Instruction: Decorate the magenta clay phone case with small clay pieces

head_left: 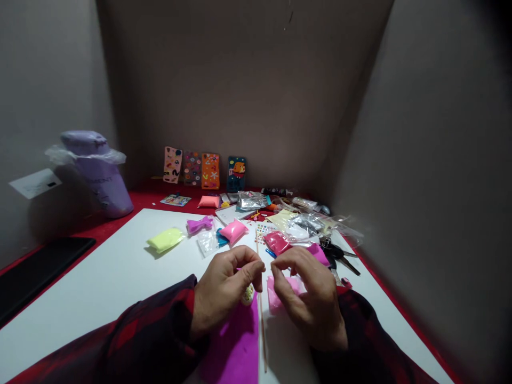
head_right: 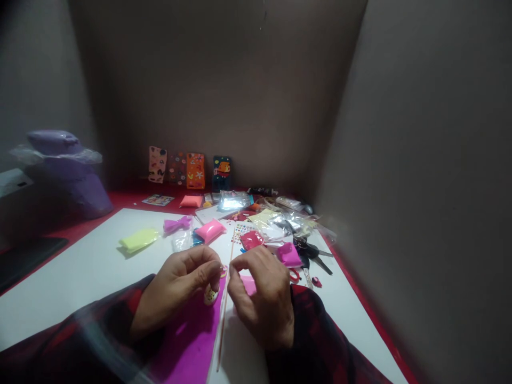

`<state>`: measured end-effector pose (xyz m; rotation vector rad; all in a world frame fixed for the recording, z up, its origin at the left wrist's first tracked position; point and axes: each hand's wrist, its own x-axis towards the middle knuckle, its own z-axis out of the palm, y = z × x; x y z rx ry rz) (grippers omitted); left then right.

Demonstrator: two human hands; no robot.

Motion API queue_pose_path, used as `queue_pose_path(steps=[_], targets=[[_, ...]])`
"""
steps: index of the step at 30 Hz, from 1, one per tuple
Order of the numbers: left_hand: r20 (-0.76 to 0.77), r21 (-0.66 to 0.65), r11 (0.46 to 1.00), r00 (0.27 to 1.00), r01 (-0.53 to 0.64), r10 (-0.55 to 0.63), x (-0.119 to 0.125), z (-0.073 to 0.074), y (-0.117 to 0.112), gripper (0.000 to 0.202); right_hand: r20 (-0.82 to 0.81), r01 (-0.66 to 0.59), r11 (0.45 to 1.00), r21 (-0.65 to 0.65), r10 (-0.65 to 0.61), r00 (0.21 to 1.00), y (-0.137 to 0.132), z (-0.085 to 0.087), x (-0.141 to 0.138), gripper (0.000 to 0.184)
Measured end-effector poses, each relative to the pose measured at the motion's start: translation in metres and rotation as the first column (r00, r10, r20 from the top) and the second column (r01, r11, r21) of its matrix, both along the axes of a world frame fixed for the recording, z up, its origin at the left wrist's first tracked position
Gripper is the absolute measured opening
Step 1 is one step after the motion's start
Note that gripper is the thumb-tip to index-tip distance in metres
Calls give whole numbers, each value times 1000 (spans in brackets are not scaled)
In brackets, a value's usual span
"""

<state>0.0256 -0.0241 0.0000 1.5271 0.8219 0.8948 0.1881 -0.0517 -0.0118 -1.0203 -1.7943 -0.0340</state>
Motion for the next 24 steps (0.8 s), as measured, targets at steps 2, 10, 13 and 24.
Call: queue_pose_path(steps=[2,10,13,24], targets=[[48,-39,999,999,17,-15,-1,0,1,25,-55,18,999,-47,-20,998,1,0,2,8],[13,82,996,1000,-23,22,-1,8,2,30,-78,-29,981,-193,14,997,5,-2,6,21],[-30,167,982,995,-87,94,-3,10,5,33,-59,-52,980,-190,41,997,7,-3,7,15],[44,48,988,989,-146,144,-3,4,13,6,-30,-98,967,-234,93,995,9,-5,7,20]])
